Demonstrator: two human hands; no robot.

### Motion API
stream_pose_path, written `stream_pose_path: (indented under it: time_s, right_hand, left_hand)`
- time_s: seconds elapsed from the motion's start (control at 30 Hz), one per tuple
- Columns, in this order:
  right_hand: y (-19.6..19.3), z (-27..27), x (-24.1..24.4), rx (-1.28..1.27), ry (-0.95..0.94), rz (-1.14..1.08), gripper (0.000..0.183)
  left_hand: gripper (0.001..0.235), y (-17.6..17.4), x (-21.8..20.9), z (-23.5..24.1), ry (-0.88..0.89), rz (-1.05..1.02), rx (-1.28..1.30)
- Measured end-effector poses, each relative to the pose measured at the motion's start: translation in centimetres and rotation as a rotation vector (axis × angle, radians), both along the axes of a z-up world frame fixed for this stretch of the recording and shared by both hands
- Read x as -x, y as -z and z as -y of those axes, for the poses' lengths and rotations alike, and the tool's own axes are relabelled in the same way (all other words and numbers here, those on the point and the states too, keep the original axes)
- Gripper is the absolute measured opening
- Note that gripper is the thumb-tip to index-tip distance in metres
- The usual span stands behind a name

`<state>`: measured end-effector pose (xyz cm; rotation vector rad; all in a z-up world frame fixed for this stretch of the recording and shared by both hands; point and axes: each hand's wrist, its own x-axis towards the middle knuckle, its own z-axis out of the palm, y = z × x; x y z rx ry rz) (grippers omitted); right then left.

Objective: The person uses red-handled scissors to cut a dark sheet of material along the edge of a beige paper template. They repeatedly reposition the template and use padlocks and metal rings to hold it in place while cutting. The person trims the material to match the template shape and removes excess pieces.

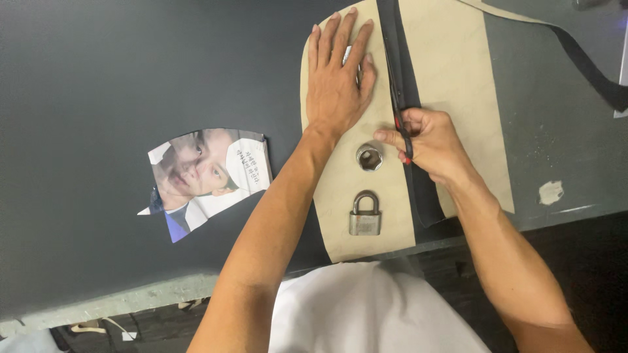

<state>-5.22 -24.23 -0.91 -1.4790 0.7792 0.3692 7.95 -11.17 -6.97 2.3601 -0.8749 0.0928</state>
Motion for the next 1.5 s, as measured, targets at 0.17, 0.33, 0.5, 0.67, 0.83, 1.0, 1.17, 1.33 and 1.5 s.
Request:
stream_pose_path:
  time_s: [0.17, 0.33, 0.5, 0.67, 0.83, 1.0, 1.17, 1.33, 1.5]
  right_hand:
    - [0.5, 0.8, -1.7, -0.017, 0.003, -0.001, 0.024]
    - [0.8, 1.1, -3.3, -0.020, -0.027, 0.009, 0.026]
    - [1.1, 1.8, -2.7, -0.122, -0.012, 0.023, 0.028]
    - [1.8, 3.0, -2.3, -0.234, -0.052, 0.019, 0.027]
    - [0.6, 8.7, -3.5, -0.387, -0.276, -0.024, 0.031]
    - [-0.4, 18.9, -11.5, -0.195, -0.811, -0.305, 0.036]
    - [1.7, 24.0, -21.3, 0.348, -1.400, -0.517, 0.049]
    - [3.7, 25.0, -25.0, 0.406, -1.552, -0.454, 0.061]
    - [3.7, 24.6, -25.1, 0.498, -1.576, -0.544, 0.054]
  left_hand:
    - [0.046, -0.2, -0.3, 0.2, -0.006, 0.000, -0.003]
    - [0.047, -1.0, -0.5, 0.4, -0.008, -0.027, -0.025]
    - [0.049, -2.0, 0.0, 0.5, -0.014, -0.031, -0.072]
    - [0.049, -2.6, -0.1, 0.3, -0.005, -0.029, -0.038]
    - [0.044, -2.7, -0.1, 0.3, 0.035, 0.033, -0.016]
    - [0.046, -3.5, 0.0, 0.5, 0.031, 0.084, -0.027]
    - [0.039, -3.8, -0.3, 0.8, 0.021, 0.090, -0.037]
    - [0.034, -3.4, -0.1, 0.5, 0.017, 0.096, -0.045]
    - [0.033, -3.5, -0.2, 0.6, 0.014, 0.087, -0.034]
